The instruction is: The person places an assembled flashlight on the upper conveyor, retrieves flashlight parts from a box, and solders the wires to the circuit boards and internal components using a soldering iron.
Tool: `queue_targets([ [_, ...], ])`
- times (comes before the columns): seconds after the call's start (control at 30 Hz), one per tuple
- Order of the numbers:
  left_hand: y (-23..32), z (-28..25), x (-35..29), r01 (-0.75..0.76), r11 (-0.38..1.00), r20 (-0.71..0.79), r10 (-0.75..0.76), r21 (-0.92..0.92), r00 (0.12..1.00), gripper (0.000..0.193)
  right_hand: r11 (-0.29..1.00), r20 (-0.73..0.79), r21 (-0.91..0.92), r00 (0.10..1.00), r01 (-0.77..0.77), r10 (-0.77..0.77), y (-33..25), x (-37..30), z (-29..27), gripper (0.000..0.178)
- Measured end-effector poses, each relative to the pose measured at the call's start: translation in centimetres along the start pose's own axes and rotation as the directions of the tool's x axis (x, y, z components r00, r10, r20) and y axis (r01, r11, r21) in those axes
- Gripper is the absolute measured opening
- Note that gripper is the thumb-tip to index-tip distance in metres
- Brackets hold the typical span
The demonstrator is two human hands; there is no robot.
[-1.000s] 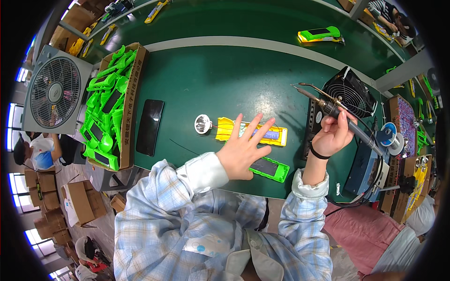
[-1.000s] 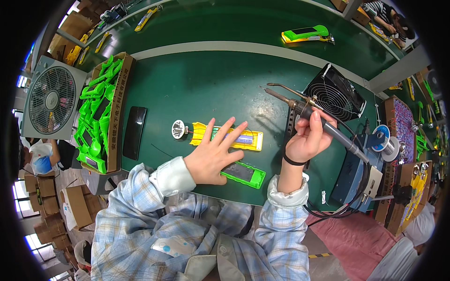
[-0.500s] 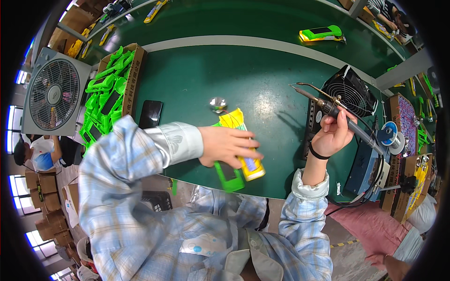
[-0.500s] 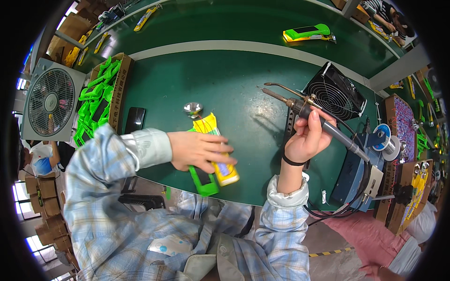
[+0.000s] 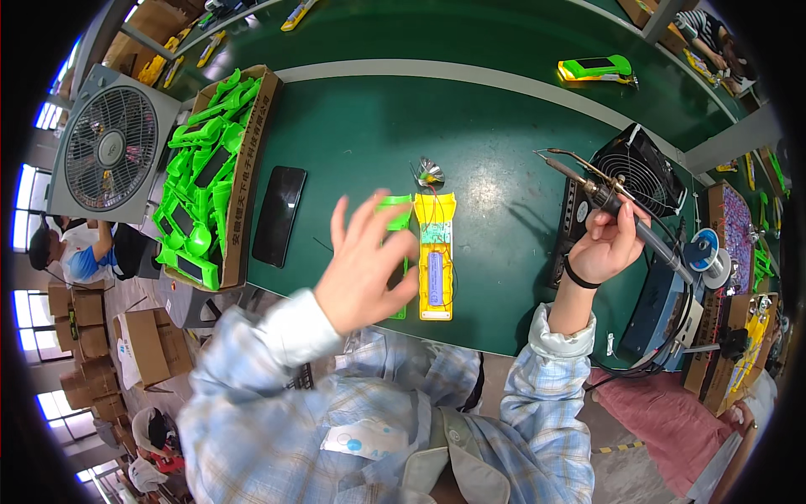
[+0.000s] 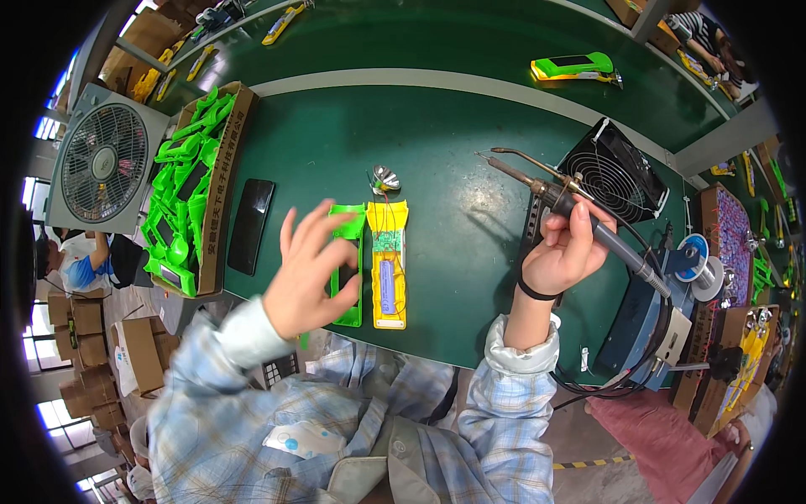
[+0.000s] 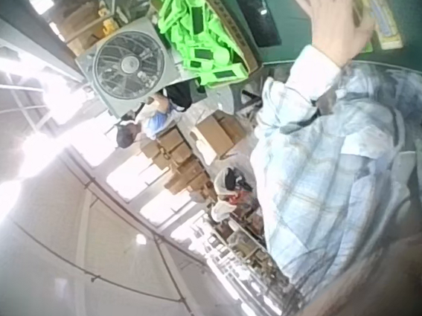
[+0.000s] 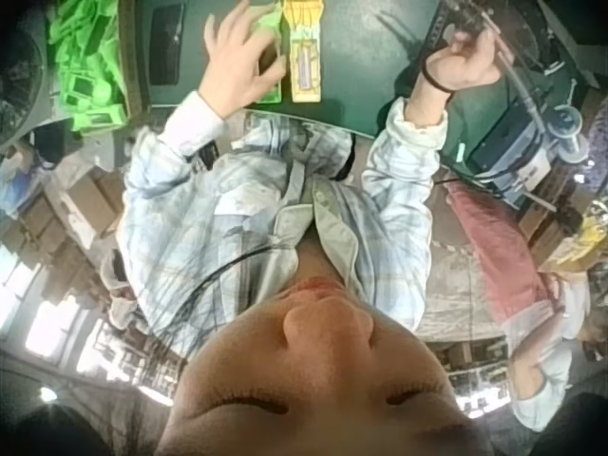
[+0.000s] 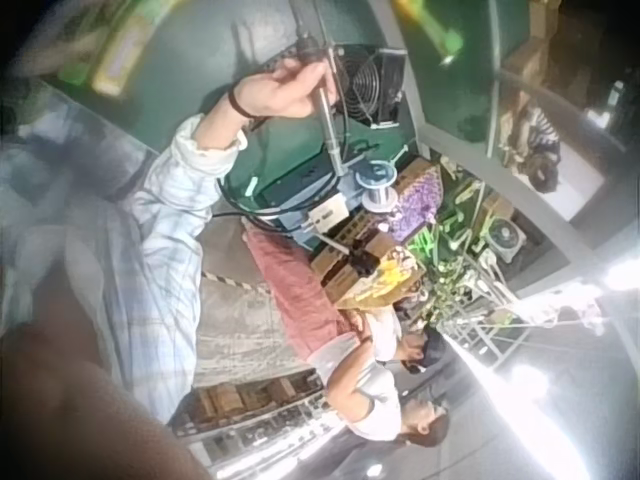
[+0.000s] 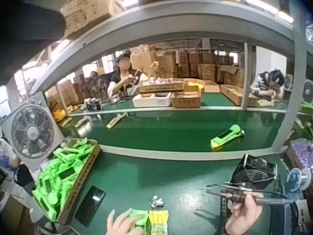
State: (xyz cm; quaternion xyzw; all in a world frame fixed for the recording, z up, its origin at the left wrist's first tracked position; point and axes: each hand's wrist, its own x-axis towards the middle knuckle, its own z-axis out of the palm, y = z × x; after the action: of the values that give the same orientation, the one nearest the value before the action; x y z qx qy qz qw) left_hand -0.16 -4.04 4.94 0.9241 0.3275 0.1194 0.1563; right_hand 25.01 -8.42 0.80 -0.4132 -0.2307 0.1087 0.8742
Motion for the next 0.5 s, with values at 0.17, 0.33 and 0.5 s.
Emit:
queue_targets([
  [0.17, 3.5, 5.9, -0.8, 0.422, 0.907, -0.244, -0.406, 0.014, 0.881, 0.050, 1.000, -0.009, 0.016, 1.000, -0.009, 0.010, 0.3, -0.1, -0.1, 0.011],
  [0.33, 4.0, 6.9, -0.3, 0.406, 0.889, -0.272, -0.346, 0.210, 0.898, 0.070, 1.000, -0.003, 0.027, 1.000, -0.005, 0.005, 0.0, 0.0, -0.2, 0.010],
  [0.5, 3.5, 6.9, 0.0, 0.419, 0.877, -0.167, -0.388, 0.236, 0.906, 0.058, 1.000, -0.005, 0.017, 1.000, -0.005, 0.005, 0.1, 0.3, -0.5, 0.010],
])
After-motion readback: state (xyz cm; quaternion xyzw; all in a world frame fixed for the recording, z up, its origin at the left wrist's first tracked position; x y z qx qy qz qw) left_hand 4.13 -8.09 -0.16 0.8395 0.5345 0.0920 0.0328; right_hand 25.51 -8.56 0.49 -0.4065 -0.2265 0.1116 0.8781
